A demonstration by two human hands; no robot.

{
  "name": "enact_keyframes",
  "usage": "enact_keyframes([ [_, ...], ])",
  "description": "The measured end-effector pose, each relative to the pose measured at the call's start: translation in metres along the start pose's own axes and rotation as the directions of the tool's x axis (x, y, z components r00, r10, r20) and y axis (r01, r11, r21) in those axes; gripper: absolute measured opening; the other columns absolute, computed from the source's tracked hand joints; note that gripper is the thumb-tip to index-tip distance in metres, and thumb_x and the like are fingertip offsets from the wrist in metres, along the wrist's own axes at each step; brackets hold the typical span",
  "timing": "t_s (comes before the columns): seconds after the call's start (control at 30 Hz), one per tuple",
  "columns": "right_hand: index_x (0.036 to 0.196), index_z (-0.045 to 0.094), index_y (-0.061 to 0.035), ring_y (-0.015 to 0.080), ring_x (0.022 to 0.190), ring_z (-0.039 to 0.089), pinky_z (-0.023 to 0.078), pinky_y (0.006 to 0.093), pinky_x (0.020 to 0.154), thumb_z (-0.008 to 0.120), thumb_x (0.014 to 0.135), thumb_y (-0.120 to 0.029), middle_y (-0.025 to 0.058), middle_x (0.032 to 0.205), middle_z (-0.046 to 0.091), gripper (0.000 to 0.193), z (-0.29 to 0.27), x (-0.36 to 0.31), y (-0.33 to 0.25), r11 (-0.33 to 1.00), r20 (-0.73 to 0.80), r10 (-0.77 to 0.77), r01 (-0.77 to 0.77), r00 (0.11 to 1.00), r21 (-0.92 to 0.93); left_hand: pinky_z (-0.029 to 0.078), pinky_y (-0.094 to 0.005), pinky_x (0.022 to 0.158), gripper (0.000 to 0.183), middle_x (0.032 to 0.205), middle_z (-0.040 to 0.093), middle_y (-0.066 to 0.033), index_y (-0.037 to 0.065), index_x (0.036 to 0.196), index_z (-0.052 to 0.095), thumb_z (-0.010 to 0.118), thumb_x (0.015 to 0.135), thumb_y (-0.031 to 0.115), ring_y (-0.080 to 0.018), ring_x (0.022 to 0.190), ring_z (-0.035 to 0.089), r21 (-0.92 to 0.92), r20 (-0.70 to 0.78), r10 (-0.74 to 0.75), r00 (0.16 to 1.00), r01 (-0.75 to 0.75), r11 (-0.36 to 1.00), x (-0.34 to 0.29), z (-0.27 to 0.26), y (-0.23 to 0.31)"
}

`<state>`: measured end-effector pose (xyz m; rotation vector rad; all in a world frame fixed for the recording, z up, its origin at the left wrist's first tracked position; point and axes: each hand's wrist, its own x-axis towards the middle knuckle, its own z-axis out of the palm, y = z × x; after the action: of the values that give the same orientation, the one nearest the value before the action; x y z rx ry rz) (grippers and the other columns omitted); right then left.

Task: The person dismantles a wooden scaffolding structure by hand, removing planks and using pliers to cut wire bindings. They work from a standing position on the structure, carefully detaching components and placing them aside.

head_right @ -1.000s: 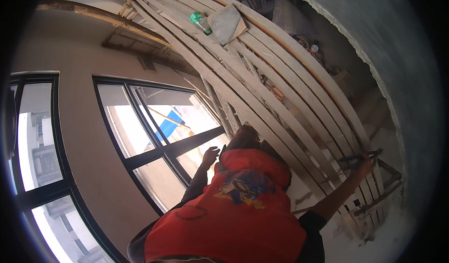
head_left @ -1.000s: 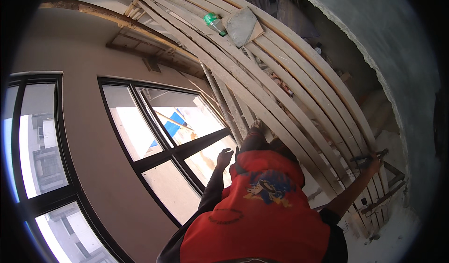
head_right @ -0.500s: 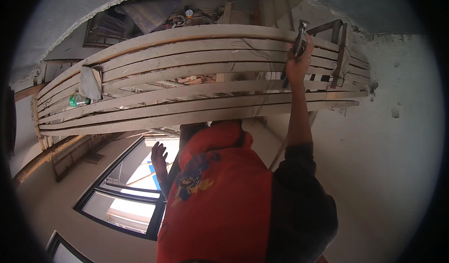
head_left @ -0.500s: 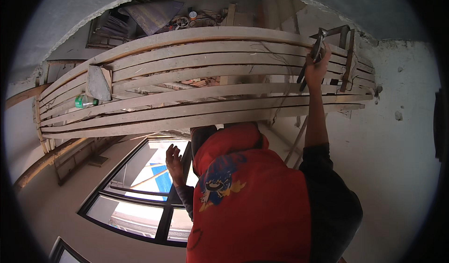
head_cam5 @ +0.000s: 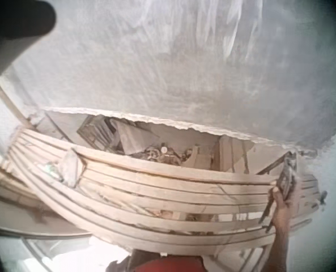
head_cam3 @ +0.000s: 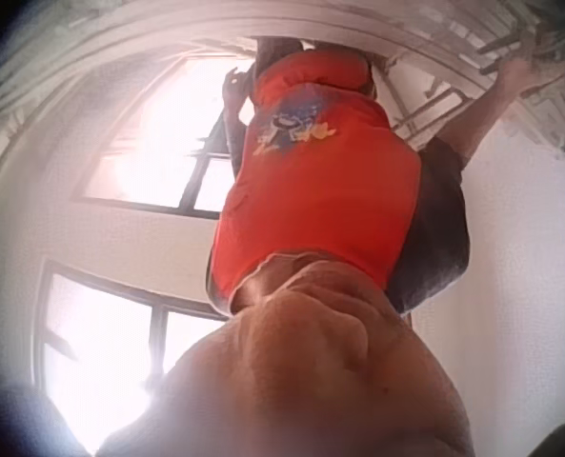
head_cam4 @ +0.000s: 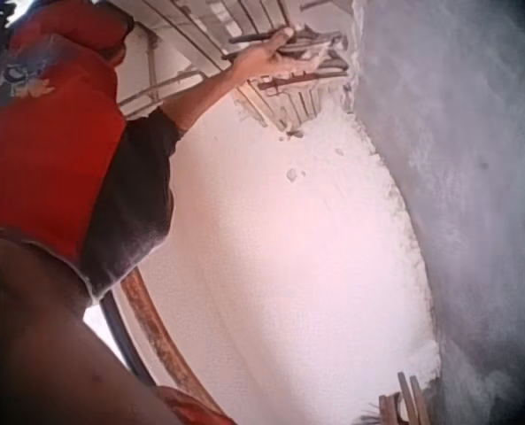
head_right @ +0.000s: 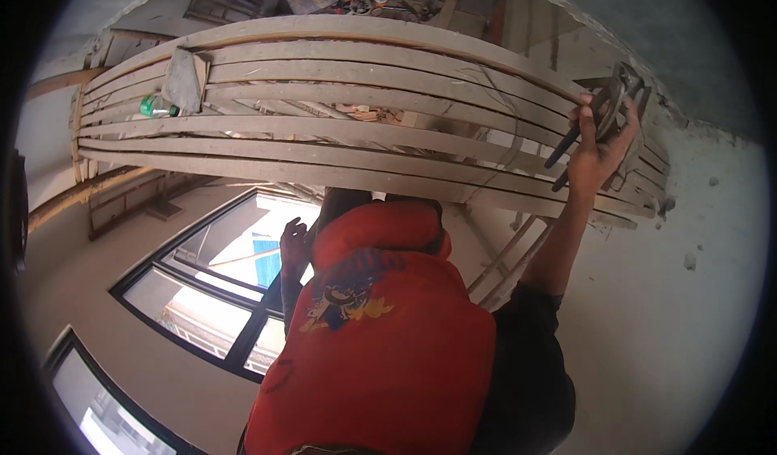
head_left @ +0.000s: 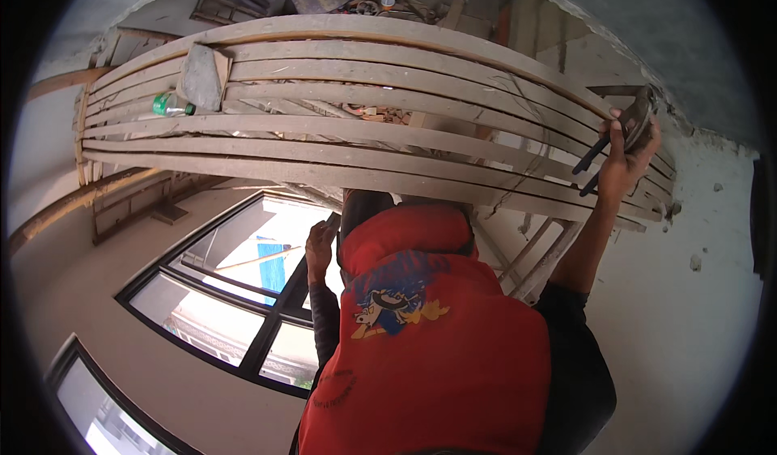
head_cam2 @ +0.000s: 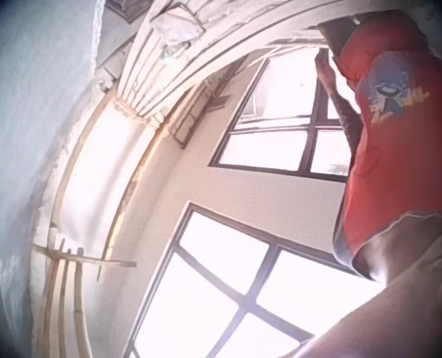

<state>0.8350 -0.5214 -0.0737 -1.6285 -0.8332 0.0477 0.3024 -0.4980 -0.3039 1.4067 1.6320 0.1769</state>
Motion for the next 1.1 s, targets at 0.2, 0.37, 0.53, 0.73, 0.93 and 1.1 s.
enact_keyframes([
  [0.2,0.113,0.051,0.0035,0.0125,0.062,0.049,0.042,0.0272,0.058,0.057,0.089,-0.013,0.0107,0.087,0.06,0.029,0.095,-0.046,-0.075,0.81,0.611,0.341,-0.553,0.714,0.194,0.048,-0.0367,0.087,0.039,0.105,0.066,-0.0198,-0.001,0.118,0.055,0.057,0.086,0.021,-0.0303,0.099,0.064,-0.092,-0.144,-0.185,0.972,0.173,0.981,-0.039,0.019,-0.036],
  [0.37,0.111,0.05,0.0015,0.014,0.06,0.049,0.039,0.0285,0.056,0.054,0.09,-0.013,0.011,0.083,0.058,0.025,0.182,-0.107,-0.099,0.303,0.937,0.334,-0.953,0.104,-0.003,0.05,-0.0314,0.082,0.042,0.101,0.067,-0.0182,-0.006,0.118,0.054,0.055,0.087,0.022,-0.0216,0.091,0.065,-0.509,-0.098,-0.551,0.829,0.434,0.743,-0.073,0.06,-0.076],
  [0.53,0.124,0.041,0.0047,0.0161,0.066,0.054,0.044,0.031,0.059,0.053,0.09,-0.016,0.015,0.087,0.058,0.041,0.252,-0.141,-0.105,0.312,0.935,0.3,-0.907,-0.189,-0.284,0.054,-0.0305,0.06,0.023,0.106,0.064,-0.0147,0.011,0.107,0.066,0.06,0.086,0.018,-0.022,0.078,0.067,-0.359,-0.187,-0.498,0.847,0.413,0.837,-0.123,0.132,-0.161],
  [0.73,0.142,0.018,-0.0012,0.0208,0.071,0.059,0.051,0.0364,0.066,0.052,0.09,-0.017,0.0177,0.092,0.058,0.065,0.31,-0.187,-0.158,0.293,0.869,0.151,-0.818,-0.472,-0.495,0.046,-0.0289,0.048,0.037,0.085,0.065,-0.0072,0.003,0.112,0.059,0.063,0.085,0.029,-0.0151,0.066,0.062,-0.9,0.165,-0.794,0.585,0.418,0.121,-0.146,0.129,-0.207],
  [0.93,0.142,0.021,-0.0035,0.0212,0.072,0.057,0.047,0.0338,0.061,0.052,0.085,-0.003,0.0185,0.092,0.057,0.065,0.377,-0.254,-0.183,0.26,0.695,0.115,-0.653,-0.71,-0.711,0.049,-0.0283,0.058,0.04,0.098,0.065,-0.0103,0.003,0.121,0.053,0.06,0.088,0.023,-0.018,0.079,0.065,-0.982,-0.081,-0.82,0.567,0.094,0.163,-0.113,0.055,-0.208],
  [1.1,0.111,0.044,-0.0018,0.0219,0.074,0.056,0.049,0.0324,0.066,0.053,0.083,-0.001,0.0184,0.095,0.057,0.029,0.417,-0.284,-0.2,0.212,0.677,0.207,-0.643,-0.706,-0.736,0.049,-0.0324,0.069,0.039,0.103,0.063,-0.0107,0.004,0.124,0.05,0.056,0.089,0.02,-0.0206,0.089,0.064,-0.99,-0.138,-0.876,0.463,-0.045,0.133,-0.104,0.018,-0.199],
])
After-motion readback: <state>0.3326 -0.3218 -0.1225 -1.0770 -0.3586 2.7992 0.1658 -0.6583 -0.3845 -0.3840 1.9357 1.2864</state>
